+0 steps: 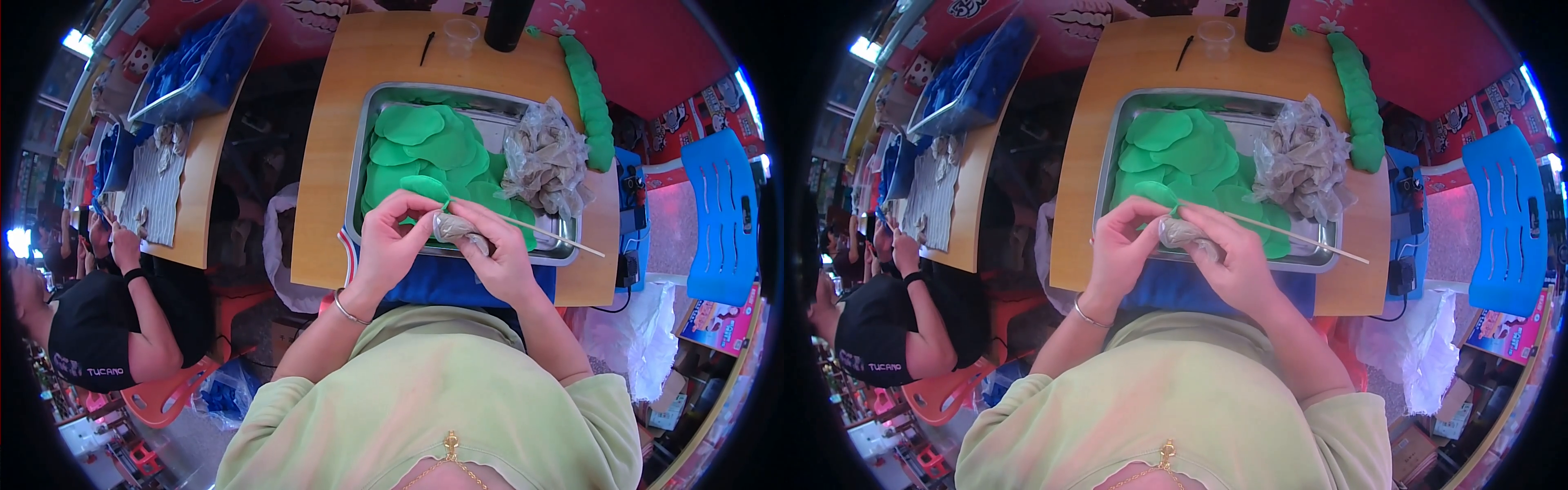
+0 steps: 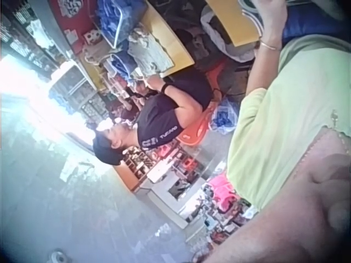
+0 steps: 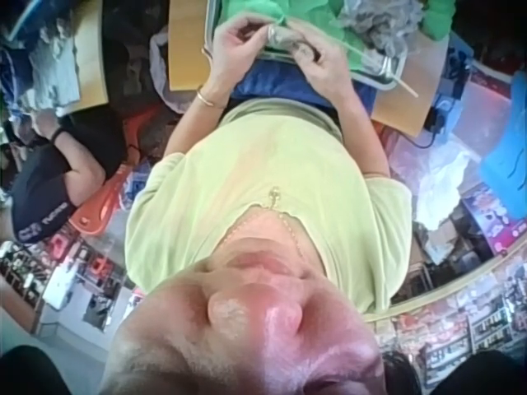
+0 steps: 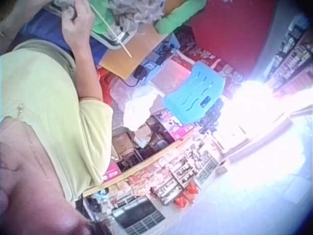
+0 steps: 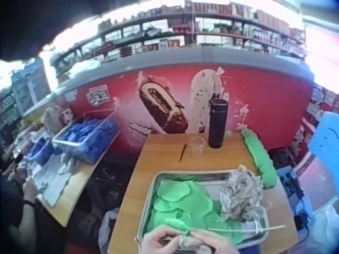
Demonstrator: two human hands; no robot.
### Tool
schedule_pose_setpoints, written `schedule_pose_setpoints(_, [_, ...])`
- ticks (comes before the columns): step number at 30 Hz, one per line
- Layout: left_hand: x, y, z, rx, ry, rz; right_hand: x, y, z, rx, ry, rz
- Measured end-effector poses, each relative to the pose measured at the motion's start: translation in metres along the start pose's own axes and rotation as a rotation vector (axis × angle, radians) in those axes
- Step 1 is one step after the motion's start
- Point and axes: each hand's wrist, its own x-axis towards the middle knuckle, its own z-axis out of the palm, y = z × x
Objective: Stuffing small green leather or felt circles with cotton using a wooden stick.
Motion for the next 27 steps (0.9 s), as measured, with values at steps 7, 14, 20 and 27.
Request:
schedule_pose_setpoints(7, [0.0,-0.001,-0.002,-0.181,-0.126,-0.108,0.002,0.004,-0.005,0.15,-0.027,0.13])
schedule_pose_setpoints(14, [0.003,-0.011,-0.008,-0.338,-0.135,-0.222,0.005,0.002,-0.005,0.136,-0.007,0.139])
schedule_pose_setpoints(20, [0.006,-0.021,-0.009,-0.533,-0.162,-0.321,0.005,-0.002,-0.003,-0.036,0.038,0.082])
schedule_pose_setpoints(27, [0.012,-0.019,-0.011,-0.257,-0.15,-0.216,0.005,-0.005,-0.003,-0.149,0.061,0.052])
